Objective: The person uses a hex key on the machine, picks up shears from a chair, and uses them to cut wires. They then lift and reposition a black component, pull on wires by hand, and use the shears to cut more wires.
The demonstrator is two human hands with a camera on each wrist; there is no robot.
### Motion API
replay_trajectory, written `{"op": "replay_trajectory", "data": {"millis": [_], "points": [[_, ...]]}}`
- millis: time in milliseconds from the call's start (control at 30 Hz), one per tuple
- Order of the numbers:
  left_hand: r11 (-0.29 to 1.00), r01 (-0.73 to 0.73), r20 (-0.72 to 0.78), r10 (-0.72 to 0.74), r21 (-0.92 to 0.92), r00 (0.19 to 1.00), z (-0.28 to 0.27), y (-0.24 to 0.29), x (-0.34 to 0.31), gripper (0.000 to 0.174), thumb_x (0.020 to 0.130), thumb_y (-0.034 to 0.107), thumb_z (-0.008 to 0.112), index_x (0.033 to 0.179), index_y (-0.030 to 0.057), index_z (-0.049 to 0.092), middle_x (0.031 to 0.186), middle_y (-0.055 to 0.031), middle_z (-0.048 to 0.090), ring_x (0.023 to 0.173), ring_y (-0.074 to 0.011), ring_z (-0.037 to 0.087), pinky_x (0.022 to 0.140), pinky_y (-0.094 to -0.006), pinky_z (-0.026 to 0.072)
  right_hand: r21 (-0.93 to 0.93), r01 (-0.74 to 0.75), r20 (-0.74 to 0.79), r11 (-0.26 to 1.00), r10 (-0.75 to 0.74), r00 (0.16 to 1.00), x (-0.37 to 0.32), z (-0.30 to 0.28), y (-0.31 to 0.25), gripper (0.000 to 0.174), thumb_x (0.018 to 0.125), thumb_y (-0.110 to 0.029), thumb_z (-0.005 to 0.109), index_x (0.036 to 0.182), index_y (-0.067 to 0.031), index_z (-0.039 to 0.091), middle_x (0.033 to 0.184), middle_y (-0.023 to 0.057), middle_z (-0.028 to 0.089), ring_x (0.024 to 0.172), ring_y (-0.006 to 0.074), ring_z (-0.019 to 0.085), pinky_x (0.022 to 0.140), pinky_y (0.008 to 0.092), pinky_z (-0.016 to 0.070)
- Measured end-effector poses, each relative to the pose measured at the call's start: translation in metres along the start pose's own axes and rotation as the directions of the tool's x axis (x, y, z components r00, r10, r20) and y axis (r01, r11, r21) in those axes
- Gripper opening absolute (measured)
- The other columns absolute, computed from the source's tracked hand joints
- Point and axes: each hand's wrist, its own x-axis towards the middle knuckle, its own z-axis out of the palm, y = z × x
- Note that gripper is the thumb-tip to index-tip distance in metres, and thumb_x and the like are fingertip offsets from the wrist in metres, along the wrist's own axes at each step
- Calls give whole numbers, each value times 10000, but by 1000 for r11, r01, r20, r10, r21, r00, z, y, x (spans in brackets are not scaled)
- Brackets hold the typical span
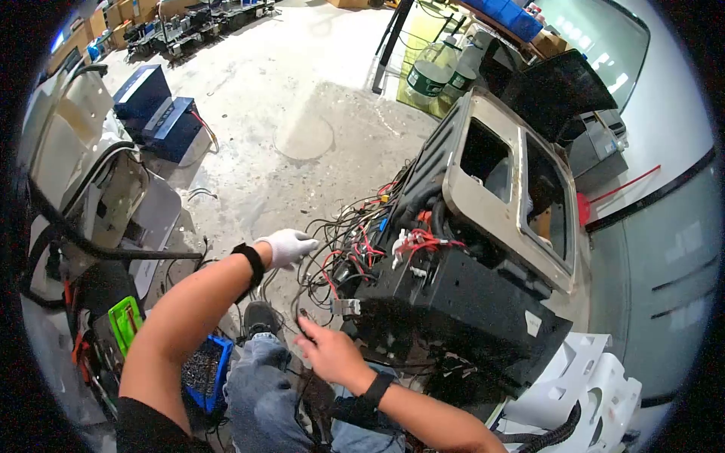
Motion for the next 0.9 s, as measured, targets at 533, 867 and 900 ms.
{"op": "replay_trajectory", "data": {"millis": [533,867,900], "points": [[862,-173,-635,-201,-476,746,-138,-116,98,165,730,297,569,704,134,571,526,-13,394,417,-153,358,390,-329,311,-247,-165,-93,955,146,985,47,-2,18,239,894,-238,484,1036,-52,529,750,190,616,701,379,597,599,472,463],[658,-356,-746,-548,-664,379,-201,-204,76,324,783,383,571,729,64,594,622,-81,513,512,-216,493,468,-365,380,-360,-112,-192,926,44,980,35,-15,10,268,893,-249,493,1063,-48,543,716,168,617,668,369,600,587,474,459],[665,-329,-739,-556,-670,380,-195,-185,64,336,814,372,533,766,50,614,686,-97,555,582,-225,520,530,-364,393,-402,-91,-196,911,11,981,34,-16,10,282,892,-241,493,1089,-44,541,718,160,622,677,362,605,597,465,467]]}}
